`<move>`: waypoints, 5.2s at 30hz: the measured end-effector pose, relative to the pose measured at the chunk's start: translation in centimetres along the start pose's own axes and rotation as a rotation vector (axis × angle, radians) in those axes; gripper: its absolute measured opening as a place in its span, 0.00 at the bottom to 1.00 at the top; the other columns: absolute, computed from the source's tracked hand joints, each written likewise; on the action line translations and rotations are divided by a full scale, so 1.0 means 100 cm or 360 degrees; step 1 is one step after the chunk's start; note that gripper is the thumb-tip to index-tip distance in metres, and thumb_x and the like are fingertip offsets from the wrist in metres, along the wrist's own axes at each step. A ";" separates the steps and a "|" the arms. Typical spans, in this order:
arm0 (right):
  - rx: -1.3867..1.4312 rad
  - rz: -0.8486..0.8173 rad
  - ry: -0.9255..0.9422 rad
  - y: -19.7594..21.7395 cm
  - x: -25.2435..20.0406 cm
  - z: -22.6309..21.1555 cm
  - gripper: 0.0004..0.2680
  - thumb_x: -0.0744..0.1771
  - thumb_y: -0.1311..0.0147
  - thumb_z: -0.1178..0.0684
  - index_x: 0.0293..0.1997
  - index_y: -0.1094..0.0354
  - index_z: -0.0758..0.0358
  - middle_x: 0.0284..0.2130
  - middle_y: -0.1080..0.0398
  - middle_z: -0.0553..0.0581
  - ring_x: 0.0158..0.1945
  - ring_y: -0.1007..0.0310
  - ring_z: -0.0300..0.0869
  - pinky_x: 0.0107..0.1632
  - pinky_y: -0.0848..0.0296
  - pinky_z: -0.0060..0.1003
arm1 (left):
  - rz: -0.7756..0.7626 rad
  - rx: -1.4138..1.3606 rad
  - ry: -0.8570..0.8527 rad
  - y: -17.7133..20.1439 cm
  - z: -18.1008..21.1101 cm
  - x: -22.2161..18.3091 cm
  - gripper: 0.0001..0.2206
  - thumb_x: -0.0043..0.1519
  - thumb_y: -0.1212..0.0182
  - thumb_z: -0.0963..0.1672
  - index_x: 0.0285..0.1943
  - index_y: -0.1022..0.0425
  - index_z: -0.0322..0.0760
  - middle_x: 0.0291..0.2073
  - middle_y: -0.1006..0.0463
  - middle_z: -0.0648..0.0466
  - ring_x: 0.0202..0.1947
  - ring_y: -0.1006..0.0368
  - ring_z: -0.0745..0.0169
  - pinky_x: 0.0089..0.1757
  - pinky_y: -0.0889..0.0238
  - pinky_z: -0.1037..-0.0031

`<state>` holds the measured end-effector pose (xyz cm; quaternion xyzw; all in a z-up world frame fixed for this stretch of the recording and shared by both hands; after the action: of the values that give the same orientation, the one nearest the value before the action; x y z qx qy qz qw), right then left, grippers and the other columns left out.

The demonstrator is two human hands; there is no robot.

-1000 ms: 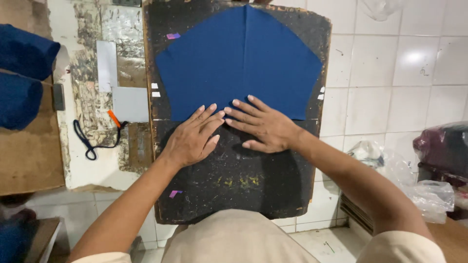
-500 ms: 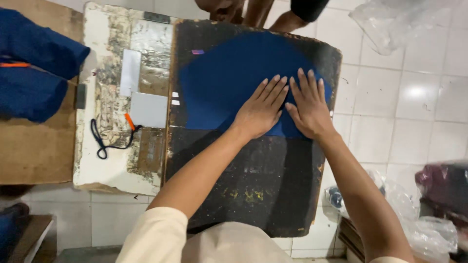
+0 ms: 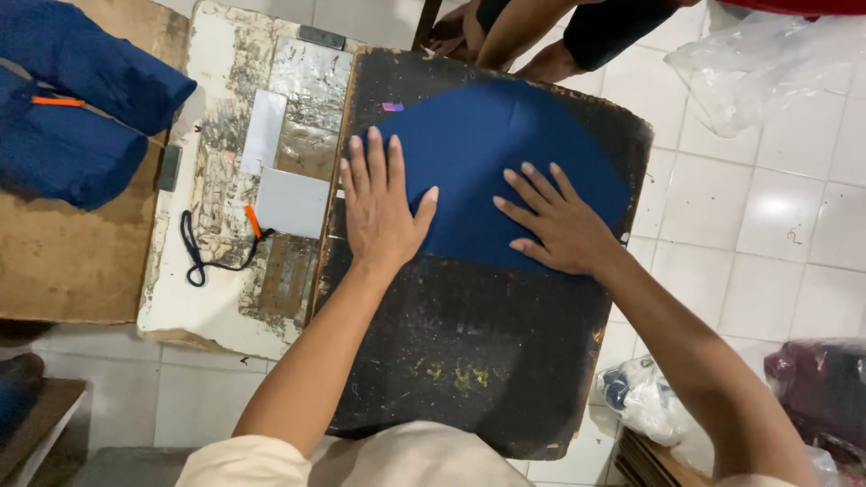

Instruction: Aligning and smoothing blue fabric pieces on printing boards and stacking them

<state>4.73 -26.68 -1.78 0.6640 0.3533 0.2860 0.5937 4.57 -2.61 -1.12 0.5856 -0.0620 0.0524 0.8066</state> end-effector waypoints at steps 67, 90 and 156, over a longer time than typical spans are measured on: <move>0.0216 -0.0157 -0.1808 -0.027 -0.127 -0.092 0.39 0.67 0.66 0.20 0.81 0.64 0.61 0.78 0.67 0.64 0.79 0.67 0.61 0.74 0.57 0.66 | -0.0316 -0.0010 0.0537 -0.035 -0.309 -0.168 0.09 0.68 0.43 0.52 0.42 0.30 0.49 0.48 0.31 0.54 0.56 0.38 0.48 0.56 0.45 0.52; 0.1483 0.0406 -0.1706 0.056 -0.208 -0.202 0.06 0.67 0.40 0.54 0.41 0.22 0.65 0.21 0.28 0.60 0.26 0.35 0.44 0.33 0.31 0.45 | -0.0902 -0.0762 -0.0451 0.154 -0.017 -0.205 0.08 0.66 0.42 0.49 0.44 0.20 0.46 0.35 0.15 0.47 0.39 0.19 0.37 0.40 0.27 0.52; 0.1487 0.0517 -0.2648 -0.058 -0.257 -0.193 0.25 0.69 0.55 0.35 0.68 0.42 0.67 0.60 0.37 0.67 0.61 0.37 0.61 0.51 0.37 0.60 | -0.1086 -0.1248 -0.0013 0.076 -0.140 -0.261 0.37 0.70 0.52 0.52 0.80 0.64 0.29 0.79 0.59 0.41 0.76 0.53 0.43 0.65 0.44 0.59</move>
<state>-26.47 -35.90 -3.95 0.8640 -0.1980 -0.3662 0.2832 -21.85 12.72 -2.46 0.2265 0.1144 -0.2430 0.9362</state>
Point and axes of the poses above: each hand's wrist, its own x-axis towards the middle knuckle, its own y-axis out of the back of the hand, z = x × y, the point moved 8 cm from there along x, towards the middle knuckle
